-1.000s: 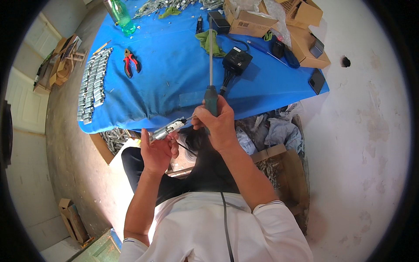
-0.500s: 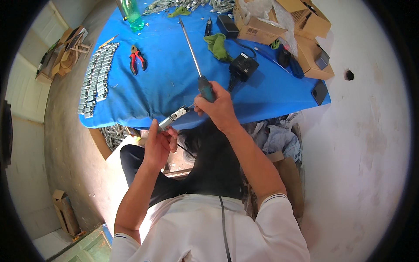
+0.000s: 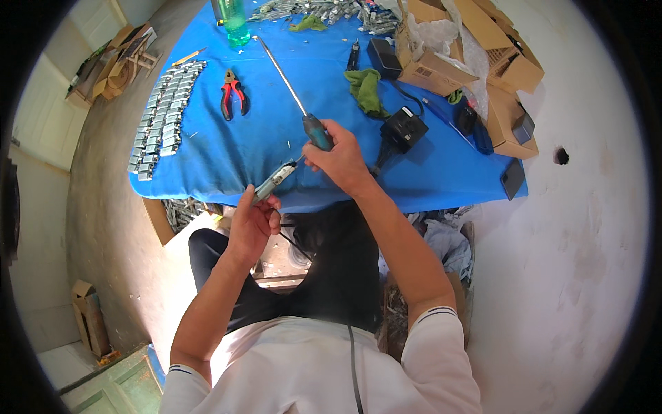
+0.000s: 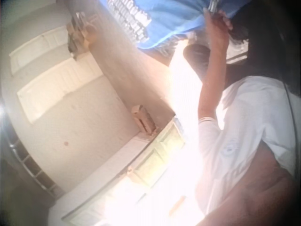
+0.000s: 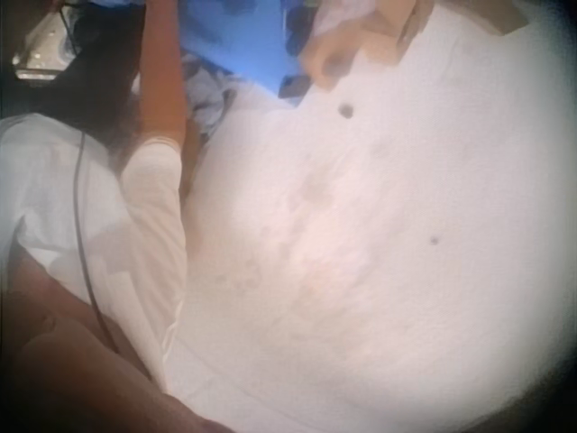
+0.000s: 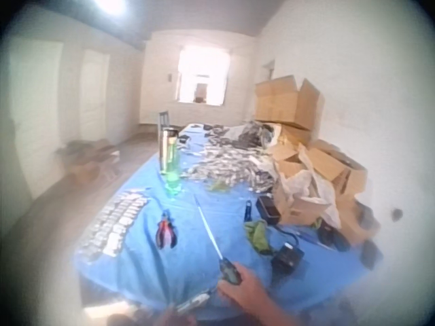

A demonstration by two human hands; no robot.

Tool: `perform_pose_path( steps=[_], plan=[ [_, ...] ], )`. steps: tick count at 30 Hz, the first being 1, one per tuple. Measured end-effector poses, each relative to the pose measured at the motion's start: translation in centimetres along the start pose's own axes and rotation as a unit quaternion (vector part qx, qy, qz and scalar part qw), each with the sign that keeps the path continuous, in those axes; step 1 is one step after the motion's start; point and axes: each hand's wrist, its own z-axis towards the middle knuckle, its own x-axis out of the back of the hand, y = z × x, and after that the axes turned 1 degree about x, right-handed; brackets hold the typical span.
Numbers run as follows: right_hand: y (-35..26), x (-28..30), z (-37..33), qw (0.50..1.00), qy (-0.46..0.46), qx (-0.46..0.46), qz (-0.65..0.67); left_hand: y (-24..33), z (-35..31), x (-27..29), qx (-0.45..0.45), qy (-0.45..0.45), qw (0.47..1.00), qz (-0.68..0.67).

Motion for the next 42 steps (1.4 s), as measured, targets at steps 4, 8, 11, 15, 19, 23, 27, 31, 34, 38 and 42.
perform_pose_path(
  steps=[4, 8, 11, 15, 19, 23, 27, 31, 34, 38, 42],
  plan=[
    [0.4, 1.2, 0.3, 0.979, 0.017, 0.055, -0.197, -0.3, 0.6, 0.2, -0.006, 0.052, 0.998, 0.019],
    [-3.1, 3.0, -2.4, 0.951, 0.031, 0.075, -0.298, -0.8, 0.9, 0.5, -0.004, 0.097, 0.995, 0.015],
    [-7.8, 4.5, -5.7, 0.949, -0.008, 0.015, -0.315, -0.7, 0.8, 0.2, -0.003, 0.108, 0.993, 0.043],
    [-11.7, 6.3, -9.0, 0.914, -0.099, -0.039, -0.391, -0.5, 1.0, 0.2, -0.006, 0.108, 0.991, 0.075],
    [-12.5, 6.2, -10.1, 0.895, -0.133, -0.055, -0.421, -0.5, 1.1, 0.2, -0.005, 0.105, 0.992, 0.068],
    [-12.8, 5.8, -10.3, 0.906, -0.130, -0.061, -0.399, -0.5, 0.9, 0.2, -0.002, 0.108, 0.992, 0.062],
    [-12.9, 5.8, -10.7, 0.870, -0.146, 0.022, -0.470, -0.6, 0.8, 0.5, 0.004, 0.115, 0.991, 0.068],
    [-13.1, 5.1, -10.9, 0.871, -0.149, 0.043, -0.466, -0.5, 0.8, 0.5, 0.014, 0.114, 0.991, 0.063],
    [-13.1, 4.8, -10.8, 0.838, -0.159, 0.075, -0.517, -0.3, 0.9, 0.5, 0.023, 0.113, 0.992, 0.044],
    [-13.2, 4.5, -11.0, 0.810, -0.156, 0.113, -0.554, -0.3, 0.9, 0.5, 0.020, 0.115, 0.992, 0.039],
    [-13.3, 4.4, -10.9, 0.797, -0.152, 0.118, -0.572, -0.4, 0.9, 0.7, 0.019, 0.108, 0.993, 0.038]
  ],
)
